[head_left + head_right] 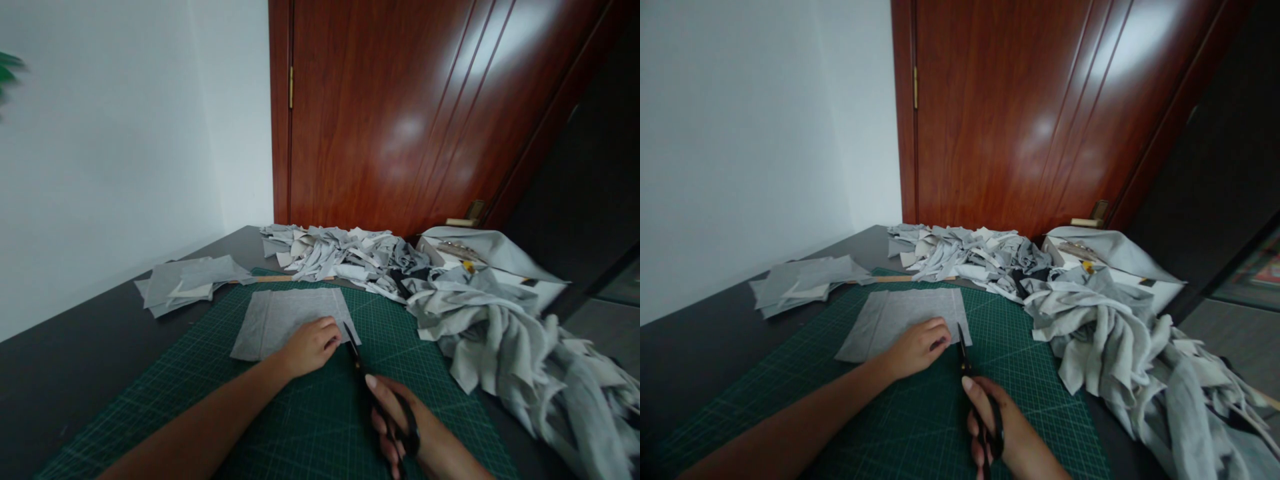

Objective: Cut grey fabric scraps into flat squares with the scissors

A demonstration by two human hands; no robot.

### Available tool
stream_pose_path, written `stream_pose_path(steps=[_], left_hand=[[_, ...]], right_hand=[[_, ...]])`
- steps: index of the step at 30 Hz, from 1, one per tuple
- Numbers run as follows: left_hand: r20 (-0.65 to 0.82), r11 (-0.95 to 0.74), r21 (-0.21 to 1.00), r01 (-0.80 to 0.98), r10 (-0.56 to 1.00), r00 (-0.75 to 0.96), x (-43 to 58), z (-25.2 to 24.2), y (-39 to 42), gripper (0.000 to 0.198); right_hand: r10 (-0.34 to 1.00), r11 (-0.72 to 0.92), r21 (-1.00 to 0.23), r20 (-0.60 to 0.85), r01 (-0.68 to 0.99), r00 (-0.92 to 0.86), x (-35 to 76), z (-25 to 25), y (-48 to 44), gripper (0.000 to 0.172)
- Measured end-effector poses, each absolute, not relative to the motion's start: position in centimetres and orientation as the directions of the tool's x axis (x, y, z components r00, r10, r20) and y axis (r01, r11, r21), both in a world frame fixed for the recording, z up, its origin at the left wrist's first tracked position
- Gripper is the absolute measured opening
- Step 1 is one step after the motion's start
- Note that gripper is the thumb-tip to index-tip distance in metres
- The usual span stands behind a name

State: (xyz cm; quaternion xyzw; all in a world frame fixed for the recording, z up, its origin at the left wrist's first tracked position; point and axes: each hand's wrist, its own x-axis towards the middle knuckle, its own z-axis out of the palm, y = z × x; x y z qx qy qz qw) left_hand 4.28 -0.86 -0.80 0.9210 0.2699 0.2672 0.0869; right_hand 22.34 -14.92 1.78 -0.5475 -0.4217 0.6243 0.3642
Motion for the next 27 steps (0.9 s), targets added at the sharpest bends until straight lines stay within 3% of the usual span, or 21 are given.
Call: stream_pose_path(steps=[27], left_hand=[[0.485,-0.846,0.283,0.451,0.532,0.694,4.3,-0.7,-1.0,0.013]], right_hand=[[0.863,-0.463,-0.883,-0.43,-0.079,-0.264,22.8,1.2,-12.8,0.065]])
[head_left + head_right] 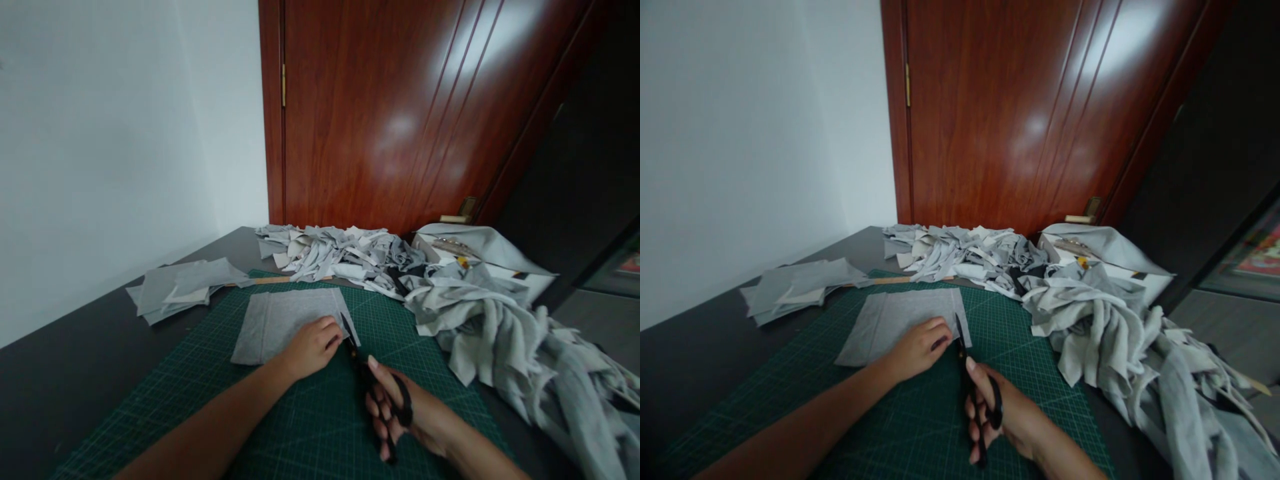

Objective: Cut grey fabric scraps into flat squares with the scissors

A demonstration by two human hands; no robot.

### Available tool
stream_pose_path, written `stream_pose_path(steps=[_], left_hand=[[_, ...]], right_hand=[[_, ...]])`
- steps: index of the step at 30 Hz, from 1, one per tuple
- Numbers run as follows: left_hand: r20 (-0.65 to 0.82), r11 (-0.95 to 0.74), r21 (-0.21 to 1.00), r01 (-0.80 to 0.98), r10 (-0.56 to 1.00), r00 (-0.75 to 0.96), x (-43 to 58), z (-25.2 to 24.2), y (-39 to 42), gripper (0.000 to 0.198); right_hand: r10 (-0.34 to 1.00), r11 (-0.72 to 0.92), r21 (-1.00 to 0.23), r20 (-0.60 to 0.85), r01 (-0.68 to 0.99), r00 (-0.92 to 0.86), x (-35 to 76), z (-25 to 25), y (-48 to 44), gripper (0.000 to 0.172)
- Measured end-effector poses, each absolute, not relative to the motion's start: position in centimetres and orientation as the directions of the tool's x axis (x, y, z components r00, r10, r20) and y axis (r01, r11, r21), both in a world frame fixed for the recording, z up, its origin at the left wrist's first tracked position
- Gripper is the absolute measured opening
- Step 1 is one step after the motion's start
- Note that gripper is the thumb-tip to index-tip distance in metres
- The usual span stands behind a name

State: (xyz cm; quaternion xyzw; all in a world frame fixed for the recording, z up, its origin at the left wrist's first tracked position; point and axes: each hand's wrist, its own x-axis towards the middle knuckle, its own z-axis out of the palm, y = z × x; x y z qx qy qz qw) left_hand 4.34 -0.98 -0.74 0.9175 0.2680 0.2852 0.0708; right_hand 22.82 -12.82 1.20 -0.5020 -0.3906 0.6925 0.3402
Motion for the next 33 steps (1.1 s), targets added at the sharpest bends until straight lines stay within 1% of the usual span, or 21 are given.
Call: stream_pose_path(steps=[7,12,21,28,33], left_hand=[[0.519,-0.844,0.341,0.413,0.536,0.666,4.3,-0.6,-0.8,0.012],[0.525,-0.846,0.349,0.403,0.533,0.664,4.4,-0.6,-0.8,0.013],[0.514,-0.847,0.34,0.41,0.532,0.673,4.4,-0.5,-0.8,0.013],[0.512,-0.845,0.332,0.418,0.534,0.673,4.4,-0.8,-0.6,0.012],[0.515,-0.843,0.348,0.41,0.537,0.668,4.4,-0.6,-0.6,0.013]], right_hand=[[0.839,-0.501,-0.863,-0.467,-0.063,-0.279,23.1,1.6,-11.8,0.063],[0.824,-0.512,-0.858,-0.475,-0.048,-0.31,23.0,1.9,-11.1,0.064],[0.839,-0.498,-0.864,-0.458,-0.072,-0.294,22.8,1.6,-10.0,0.066],[0.848,-0.482,-0.875,-0.457,-0.035,-0.269,22.3,1.7,-10.0,0.062],[0.878,-0.452,-0.888,-0.427,-0.083,-0.218,21.9,1.4,-10.1,0.051]])
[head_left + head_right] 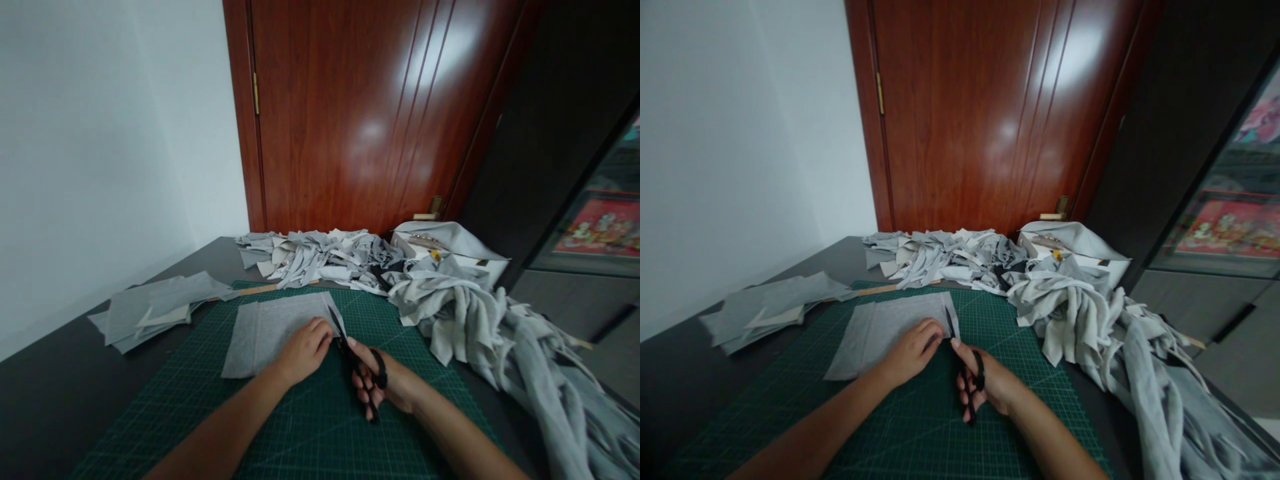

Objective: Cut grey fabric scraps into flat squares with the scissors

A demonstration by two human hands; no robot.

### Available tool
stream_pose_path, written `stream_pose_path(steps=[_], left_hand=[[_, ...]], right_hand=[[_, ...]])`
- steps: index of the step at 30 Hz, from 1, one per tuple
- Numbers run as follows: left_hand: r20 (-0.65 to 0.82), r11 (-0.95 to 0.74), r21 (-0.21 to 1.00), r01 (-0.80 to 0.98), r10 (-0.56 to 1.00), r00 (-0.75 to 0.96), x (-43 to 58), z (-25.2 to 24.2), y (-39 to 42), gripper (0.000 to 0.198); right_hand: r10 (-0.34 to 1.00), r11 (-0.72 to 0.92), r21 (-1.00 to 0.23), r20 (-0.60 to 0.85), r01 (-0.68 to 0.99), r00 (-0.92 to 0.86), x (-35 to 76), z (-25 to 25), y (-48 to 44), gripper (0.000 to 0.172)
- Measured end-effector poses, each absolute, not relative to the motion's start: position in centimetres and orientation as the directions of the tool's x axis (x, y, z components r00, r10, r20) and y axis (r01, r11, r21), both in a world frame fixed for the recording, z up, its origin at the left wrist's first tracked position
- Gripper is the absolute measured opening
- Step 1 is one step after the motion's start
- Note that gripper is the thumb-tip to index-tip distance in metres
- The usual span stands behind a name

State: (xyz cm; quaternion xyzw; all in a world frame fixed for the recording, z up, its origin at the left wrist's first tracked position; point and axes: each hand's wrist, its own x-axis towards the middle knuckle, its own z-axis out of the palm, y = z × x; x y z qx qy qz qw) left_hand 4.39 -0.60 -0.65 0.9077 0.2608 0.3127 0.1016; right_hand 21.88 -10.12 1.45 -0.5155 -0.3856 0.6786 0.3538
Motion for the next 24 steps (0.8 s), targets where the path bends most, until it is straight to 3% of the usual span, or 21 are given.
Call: stream_pose_path(steps=[24], left_hand=[[0.52,-0.848,0.358,0.392,0.529,0.67,4.36,-0.71,-0.57,0.013]], right_hand=[[0.945,-0.316,-0.946,-0.306,-0.077,-0.114,21.27,1.24,-10.34,0.058]])
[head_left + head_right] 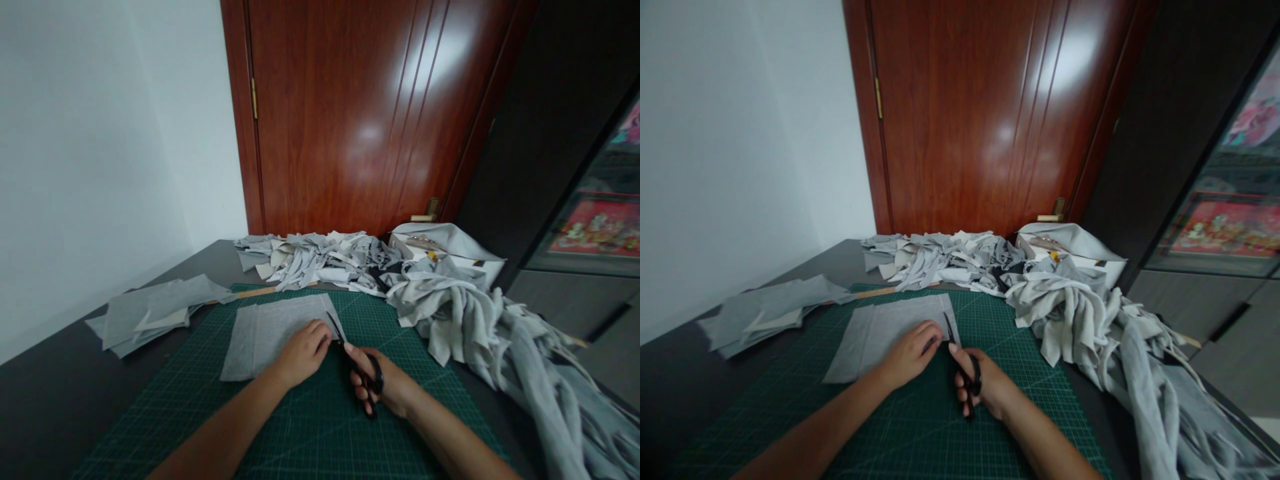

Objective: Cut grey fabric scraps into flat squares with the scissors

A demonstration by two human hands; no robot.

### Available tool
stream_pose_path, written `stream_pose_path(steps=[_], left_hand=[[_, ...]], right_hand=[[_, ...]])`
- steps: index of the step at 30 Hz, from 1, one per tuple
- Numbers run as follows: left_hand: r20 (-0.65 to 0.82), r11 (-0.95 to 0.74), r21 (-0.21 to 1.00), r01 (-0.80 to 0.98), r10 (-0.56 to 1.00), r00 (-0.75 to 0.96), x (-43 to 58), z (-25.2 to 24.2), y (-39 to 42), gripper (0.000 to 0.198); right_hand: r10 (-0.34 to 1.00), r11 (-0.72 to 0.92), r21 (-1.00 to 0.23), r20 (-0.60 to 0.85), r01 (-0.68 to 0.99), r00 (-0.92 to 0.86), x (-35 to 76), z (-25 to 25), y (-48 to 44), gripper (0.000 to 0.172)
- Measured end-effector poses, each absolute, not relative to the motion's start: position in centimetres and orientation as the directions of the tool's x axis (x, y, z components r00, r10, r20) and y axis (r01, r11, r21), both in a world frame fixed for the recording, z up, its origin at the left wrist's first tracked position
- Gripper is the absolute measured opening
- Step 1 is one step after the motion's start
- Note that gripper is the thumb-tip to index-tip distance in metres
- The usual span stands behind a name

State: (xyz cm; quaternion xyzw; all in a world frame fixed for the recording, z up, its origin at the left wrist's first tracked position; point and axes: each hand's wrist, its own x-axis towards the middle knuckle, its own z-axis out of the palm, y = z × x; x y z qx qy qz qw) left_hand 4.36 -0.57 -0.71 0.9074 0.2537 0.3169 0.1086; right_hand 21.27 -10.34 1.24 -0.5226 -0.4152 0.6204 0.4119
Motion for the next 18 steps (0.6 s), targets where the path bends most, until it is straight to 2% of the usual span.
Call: stream_pose_path(steps=[7,14,18], left_hand=[[0.527,-0.842,0.366,0.396,0.538,0.658,4.3,-0.6,-0.6,0.013],[0.538,-0.837,0.383,0.391,0.546,0.642,4.3,-0.7,-0.6,0.013],[0.539,-0.835,0.382,0.396,0.55,0.638,4.3,-0.8,-0.5,0.012]], right_hand=[[0.945,-0.322,-0.943,-0.315,-0.08,-0.082,21.3,1.5,-10.5,0.054],[0.889,-0.43,-0.893,-0.393,-0.133,-0.236,22.2,1.0,-10.3,0.059],[0.865,-0.454,-0.886,-0.413,-0.096,-0.285,22.3,1.1,-9.6,0.062]])
